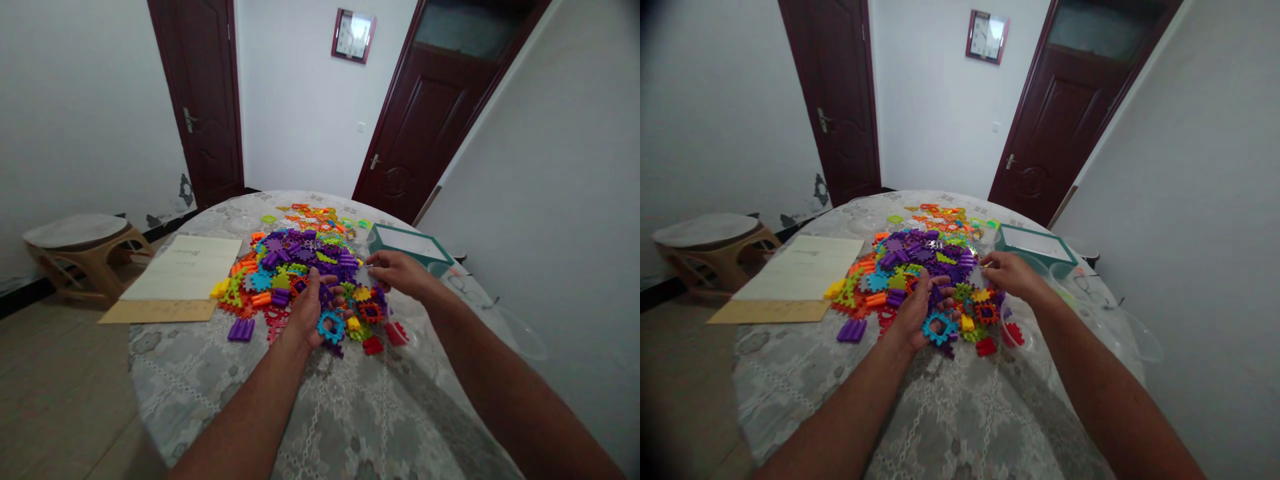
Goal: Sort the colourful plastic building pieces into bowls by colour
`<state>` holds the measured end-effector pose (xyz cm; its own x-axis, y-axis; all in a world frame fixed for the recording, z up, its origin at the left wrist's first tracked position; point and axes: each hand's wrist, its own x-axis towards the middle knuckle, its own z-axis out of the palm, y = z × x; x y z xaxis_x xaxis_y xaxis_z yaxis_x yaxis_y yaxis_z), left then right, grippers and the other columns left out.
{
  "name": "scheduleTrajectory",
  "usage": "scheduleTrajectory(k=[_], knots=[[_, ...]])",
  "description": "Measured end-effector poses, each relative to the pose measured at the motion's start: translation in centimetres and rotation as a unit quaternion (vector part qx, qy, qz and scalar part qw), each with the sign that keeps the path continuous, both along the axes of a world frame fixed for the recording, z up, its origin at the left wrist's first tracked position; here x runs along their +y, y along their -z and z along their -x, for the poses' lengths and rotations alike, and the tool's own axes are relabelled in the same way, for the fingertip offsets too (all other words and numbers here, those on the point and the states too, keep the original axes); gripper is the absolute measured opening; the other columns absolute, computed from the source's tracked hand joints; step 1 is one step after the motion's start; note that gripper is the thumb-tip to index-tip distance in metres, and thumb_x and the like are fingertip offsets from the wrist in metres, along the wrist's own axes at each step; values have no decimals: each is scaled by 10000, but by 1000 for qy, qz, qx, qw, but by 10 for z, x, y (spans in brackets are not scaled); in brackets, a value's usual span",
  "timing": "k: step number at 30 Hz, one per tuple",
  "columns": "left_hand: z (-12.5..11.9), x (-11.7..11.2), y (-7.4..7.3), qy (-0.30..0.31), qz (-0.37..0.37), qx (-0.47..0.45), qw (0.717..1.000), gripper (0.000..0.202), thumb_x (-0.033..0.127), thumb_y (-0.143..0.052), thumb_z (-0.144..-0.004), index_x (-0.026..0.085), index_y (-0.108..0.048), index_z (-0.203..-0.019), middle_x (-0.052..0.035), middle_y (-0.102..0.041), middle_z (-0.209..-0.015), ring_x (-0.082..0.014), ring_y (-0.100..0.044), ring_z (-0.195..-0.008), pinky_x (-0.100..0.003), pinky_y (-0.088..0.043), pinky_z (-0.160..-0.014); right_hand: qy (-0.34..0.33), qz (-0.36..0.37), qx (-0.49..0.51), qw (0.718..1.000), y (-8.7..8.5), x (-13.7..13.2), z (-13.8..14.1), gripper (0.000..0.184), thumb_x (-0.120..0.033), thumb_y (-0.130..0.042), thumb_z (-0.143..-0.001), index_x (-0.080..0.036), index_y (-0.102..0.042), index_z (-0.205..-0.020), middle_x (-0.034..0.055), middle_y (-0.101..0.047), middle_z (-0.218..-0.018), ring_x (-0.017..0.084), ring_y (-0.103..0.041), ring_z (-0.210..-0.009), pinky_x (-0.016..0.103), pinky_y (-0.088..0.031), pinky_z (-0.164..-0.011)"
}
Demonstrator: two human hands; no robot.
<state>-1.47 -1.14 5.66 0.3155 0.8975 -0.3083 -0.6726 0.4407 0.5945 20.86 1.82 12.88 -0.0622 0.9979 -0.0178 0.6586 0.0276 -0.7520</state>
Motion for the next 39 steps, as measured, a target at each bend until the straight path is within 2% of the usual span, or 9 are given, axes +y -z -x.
scheduleTrajectory(k=[6,11,14,17,21,24,32,35,39], knots=[[0,1,3,-3,-8,8,1000,589,701,-650,-921,172,-665,-1179,-78,-745,-867,-162,-731,-684,-249,-615,-549,174,-51,42,982,-4,92,-7,266,-91,-724,-829,-61,-700,-1092,8,-656,-592,123,-621,-504,236,-554,-562],[0,2,3,-15,-4,13,1000,567,688,-646,-932,173,-669,-1169,-75,-744,-866,-162,-734,-690,-244,-611,-548,213,-110,37,970,-5,114,-1,417,-102,-688,-839,-53,-647,-1251,83,-740,-840,131,-684,-628,250,-586,-640],[0,2,3,-16,-8,10,1000,585,705,-653,-917,177,-671,-1169,-74,-742,-865,-160,-728,-683,-253,-616,-553,181,-116,13,977,-6,90,11,309,-120,-663,-854,-102,-727,-1156,87,-760,-931,153,-712,-706,277,-587,-710],[0,2,3,-14,-9,6,1000,602,721,-656,-904,172,-677,-1150,-75,-745,-880,-150,-716,-676,-244,-606,-548,60,-165,-66,982,-6,31,31,172,-174,-639,-911,-179,-784,-1002,57,-772,-940,181,-723,-841,310,-569,-841],[1,4,4,-3,-12,14,1000,639,760,-614,-906,166,-690,-1130,-58,-734,-850,-126,-670,-593,-205,-525,-471,-134,-209,-114,962,5,-66,64,164,-232,-641,-978,-226,-752,-1099,60,-754,-1054,197,-706,-964,343,-557,-892],[0,6,6,-4,-21,10,1000,655,778,-587,-908,160,-683,-1101,-60,-729,-839,-140,-683,-618,-203,-505,-464,-175,-204,-134,954,27,-111,80,228,-225,-662,-983,-242,-703,-1206,91,-685,-1237,222,-666,-1144,378,-551,-975],[-7,7,12,-4,-28,33,999,628,745,-539,-956,139,-670,-1054,-56,-697,-786,-139,-668,-604,-227,-551,-530,-132,-238,-171,947,80,-119,86,270,-178,-622,-991,-227,-670,-1252,112,-639,-1307,240,-636,-1205,397,-549,-1041],[-7,7,8,-7,-18,38,999,557,680,-501,-1010,149,-662,-1062,-44,-690,-779,-133,-663,-599,-239,-572,-567,-135,-248,-158,946,78,-121,87,284,-184,-580,-1000,-211,-653,-1273,114,-658,-1285,229,-641,-1189,372,-548,-1027],[-4,8,3,-4,-33,32,999,408,534,-514,-1053,159,-670,-1096,-20,-659,-785,-109,-606,-566,-225,-541,-536,-104,-276,-82,952,56,-126,74,210,-183,-527,-1016,-192,-672,-1167,94,-709,-1139,197,-666,-1096,336,-543,-991]])
